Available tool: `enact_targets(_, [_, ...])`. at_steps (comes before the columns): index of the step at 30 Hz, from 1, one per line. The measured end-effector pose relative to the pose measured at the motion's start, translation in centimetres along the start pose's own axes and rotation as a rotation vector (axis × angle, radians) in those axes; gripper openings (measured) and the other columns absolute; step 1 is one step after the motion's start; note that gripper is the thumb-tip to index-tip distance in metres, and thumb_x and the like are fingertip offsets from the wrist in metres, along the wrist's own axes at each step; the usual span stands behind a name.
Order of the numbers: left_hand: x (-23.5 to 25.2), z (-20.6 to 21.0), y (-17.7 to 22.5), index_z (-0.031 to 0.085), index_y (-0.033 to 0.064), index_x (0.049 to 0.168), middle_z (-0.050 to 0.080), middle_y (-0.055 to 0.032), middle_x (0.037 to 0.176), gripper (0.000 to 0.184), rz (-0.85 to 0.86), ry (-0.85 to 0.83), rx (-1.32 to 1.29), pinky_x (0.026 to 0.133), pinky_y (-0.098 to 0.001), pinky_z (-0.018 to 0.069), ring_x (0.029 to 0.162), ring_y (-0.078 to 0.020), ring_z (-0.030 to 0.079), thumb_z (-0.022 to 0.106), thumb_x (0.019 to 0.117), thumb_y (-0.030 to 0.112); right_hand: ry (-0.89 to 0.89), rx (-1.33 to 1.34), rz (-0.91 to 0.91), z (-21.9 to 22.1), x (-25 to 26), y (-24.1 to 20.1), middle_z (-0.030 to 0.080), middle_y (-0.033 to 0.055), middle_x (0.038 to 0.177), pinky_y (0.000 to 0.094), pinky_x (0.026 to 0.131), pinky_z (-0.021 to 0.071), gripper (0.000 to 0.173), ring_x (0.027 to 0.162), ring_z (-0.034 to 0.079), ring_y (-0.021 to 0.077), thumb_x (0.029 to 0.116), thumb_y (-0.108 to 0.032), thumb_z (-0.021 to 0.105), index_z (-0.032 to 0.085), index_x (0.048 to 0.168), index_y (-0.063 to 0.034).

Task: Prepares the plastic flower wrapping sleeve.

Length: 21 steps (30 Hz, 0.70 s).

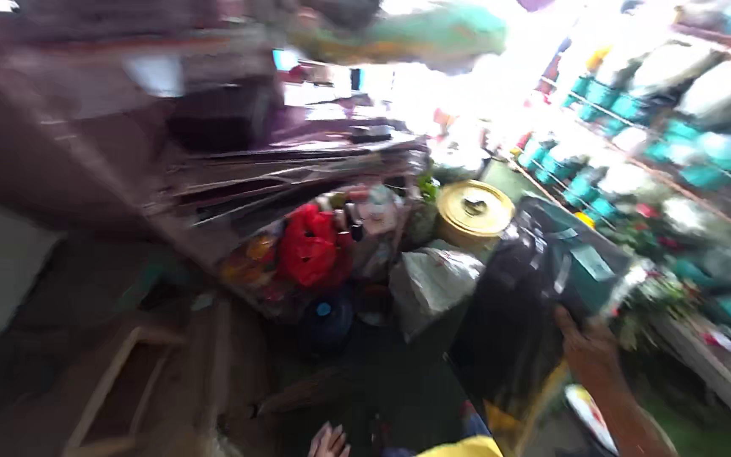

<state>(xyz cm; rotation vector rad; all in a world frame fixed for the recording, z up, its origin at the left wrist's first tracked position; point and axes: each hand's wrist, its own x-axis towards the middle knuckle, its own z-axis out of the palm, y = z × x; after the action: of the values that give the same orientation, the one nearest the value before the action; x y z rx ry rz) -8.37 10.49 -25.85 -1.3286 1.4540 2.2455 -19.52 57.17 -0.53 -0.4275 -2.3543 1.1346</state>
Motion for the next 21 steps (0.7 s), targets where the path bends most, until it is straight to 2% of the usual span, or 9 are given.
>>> enact_targets(2, [-0.8,9.0,1.3,0.046,0.0050,0.148,0.061,-0.0202,0.136,0.050,0.098,-0.256,0.243,0.092,-0.0540,0.0547,0.116,-0.0336,0.063,0.055,0.1040,0.026,0.045,0.092,0.022,-2.3,0.6,-0.1,0.072,0.0058,0.112,0.0331,0.097,0.0572,0.031,0.106,0.068,0.0089,0.1049,-0.027,0.057,0.066,0.123,-0.0035])
enact_targets(4, [-1.4,16.3,1.5,0.047,0.0085,0.150,0.056,-0.0163,0.144,0.059,0.155,-0.523,0.445,0.098,-0.0569,0.0531,0.127,-0.0331,0.058,0.066,0.0978,0.028,0.098,0.233,0.069,-4.7,1.2,0.7,0.071,0.0050,0.113,0.0325,0.098,0.0565,0.029,0.107,0.067,0.0094,0.1061,-0.023,0.055,0.064,0.126,-0.0036])
enact_targets(6, [-2.6,22.0,-0.1,0.040,0.0109,0.155,0.049,-0.0155,0.151,0.071,0.032,-0.692,0.608,0.104,-0.0596,0.0486,0.135,-0.0342,0.051,0.069,0.0946,0.037,0.241,0.333,0.222,-7.3,1.2,1.9,0.071,0.0038,0.110,0.0352,0.094,0.0588,0.033,0.103,0.068,0.0096,0.1052,-0.030,0.056,0.061,0.127,-0.0059])
enact_targets(9, [-5.6,29.6,-4.0,0.045,0.0116,0.151,0.056,-0.0141,0.145,0.062,-0.405,-0.798,0.653,0.101,-0.0580,0.0497,0.130,-0.0339,0.057,0.050,0.1039,0.052,0.445,0.422,0.446,-11.2,1.1,4.7,0.068,0.0013,0.116,0.0390,0.093,0.0584,0.050,0.104,0.067,0.0100,0.1025,-0.052,0.055,0.056,0.135,-0.0146])
enact_targets(11, [-8.5,34.9,-5.9,0.057,0.0101,0.138,0.068,-0.0138,0.127,0.062,-0.603,-0.921,0.492,0.095,-0.0528,0.0553,0.116,-0.0295,0.066,0.034,0.1061,0.057,0.531,0.514,0.484,-14.0,1.4,8.4,0.068,-0.0029,0.119,0.0372,0.092,0.0592,0.052,0.106,0.067,0.0079,0.1017,-0.059,0.051,0.055,0.138,-0.0224])
enact_targets(12, [-10.3,37.4,-6.6,0.062,0.0097,0.130,0.072,-0.0129,0.117,0.058,-0.627,-0.968,0.380,0.092,-0.0497,0.0583,0.108,-0.0265,0.070,0.031,0.1076,0.053,0.563,0.567,0.490,-15.4,1.6,10.8,0.068,-0.0042,0.121,0.0365,0.093,0.0590,0.051,0.108,0.067,0.0074,0.1022,-0.059,0.050,0.055,0.139,-0.0247])
enact_targets(14, [-13.7,42.3,-7.3,0.064,0.0049,0.121,0.073,-0.0149,0.107,0.043,-0.503,-0.970,0.277,0.086,-0.0478,0.0612,0.098,-0.0257,0.072,0.035,0.1102,0.035,0.620,0.641,0.537,-17.9,2.0,16.4,0.068,-0.0024,0.125,0.0387,0.095,0.0590,0.052,0.111,0.067,0.0098,0.1032,-0.059,0.047,0.053,0.142,-0.0246])
enact_targets(18, [-17.2,51.5,-7.1,0.063,0.0021,0.120,0.073,-0.0119,0.102,0.026,0.075,-0.967,0.532,0.082,-0.0431,0.0621,0.091,-0.0204,0.071,0.049,0.1084,0.021,0.694,0.567,0.872,-19.2,1.9,29.2,0.068,0.0097,0.125,0.0492,0.095,0.0585,0.064,0.111,0.068,0.0213,0.0999,-0.063,0.052,0.053,0.143,-0.0149])
enact_targets(21, [-20.3,59.4,-6.8,0.060,0.0010,0.125,0.073,-0.0091,0.104,0.024,0.327,-0.993,0.610,0.085,-0.0416,0.0627,0.094,-0.0186,0.072,0.053,0.1066,0.015,0.548,0.640,1.176,-17.6,1.9,37.3,0.065,0.0220,0.128,0.0498,0.100,0.0538,0.059,0.117,0.064,0.0296,0.1033,-0.044,0.058,0.051,0.142,-0.0001])
